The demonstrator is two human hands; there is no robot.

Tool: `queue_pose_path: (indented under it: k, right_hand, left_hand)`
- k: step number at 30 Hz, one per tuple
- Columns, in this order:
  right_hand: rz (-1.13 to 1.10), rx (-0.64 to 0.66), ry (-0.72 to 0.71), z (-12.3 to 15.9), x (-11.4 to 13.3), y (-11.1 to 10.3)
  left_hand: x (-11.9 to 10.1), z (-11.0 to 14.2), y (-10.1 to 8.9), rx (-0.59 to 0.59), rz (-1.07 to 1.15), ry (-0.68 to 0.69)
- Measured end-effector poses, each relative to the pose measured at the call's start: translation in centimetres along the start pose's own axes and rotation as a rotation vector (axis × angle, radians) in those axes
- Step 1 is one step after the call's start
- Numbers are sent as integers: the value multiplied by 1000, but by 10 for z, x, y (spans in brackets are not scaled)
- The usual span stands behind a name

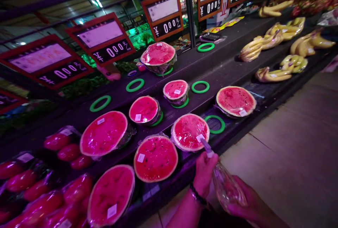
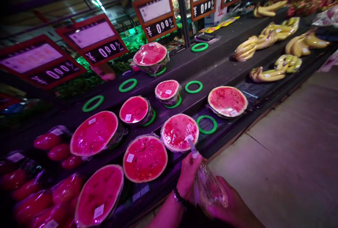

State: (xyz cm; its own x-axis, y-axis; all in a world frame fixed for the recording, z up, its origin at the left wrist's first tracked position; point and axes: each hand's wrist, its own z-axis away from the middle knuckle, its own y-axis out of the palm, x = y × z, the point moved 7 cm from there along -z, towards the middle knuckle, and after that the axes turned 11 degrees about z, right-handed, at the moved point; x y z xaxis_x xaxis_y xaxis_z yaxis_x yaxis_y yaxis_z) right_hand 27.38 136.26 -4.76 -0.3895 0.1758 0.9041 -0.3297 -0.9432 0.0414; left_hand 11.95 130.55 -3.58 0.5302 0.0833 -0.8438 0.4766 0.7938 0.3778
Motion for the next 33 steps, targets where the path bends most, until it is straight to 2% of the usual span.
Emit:
queue_pose_path:
  k: [4,7,11,14,17,21,24,26,29,33]
  right_hand:
    - [-63,94,-45,-9,29,-7]
    - [-89,127,-107,-19,45,-11]
    - [-54,188,-126,-23,46,-20]
    - [-2,207,-80,-15,28,-35]
    - [-37,221,-41,-2,-4,-53]
    - [-62,144,27,14,-52,-79]
    - [-63,137,52,23,-68,-90]
    - [-57,154,45,24,-66,-93]
    - [-69,158,25,16,-49,-94]
    - [-51,224,-23,-3,-20,-87]
  left_hand:
    - [-24,-12,18,-4,-23,95]
    - [-39,-21,23,-13,14,147]
    - [-41,-23,24,-41,25,172]
    - [-24,-13,29,-86,-53,158]
    - [9,-3,40,-99,-92,121]
    - [60,5,55,-52,-84,11]
    - [80,10,62,-52,-72,-45]
    - [78,11,66,-67,-125,-28]
    - [59,8,68,-84,-158,34]
    - [33,-7,67,-62,-53,71]
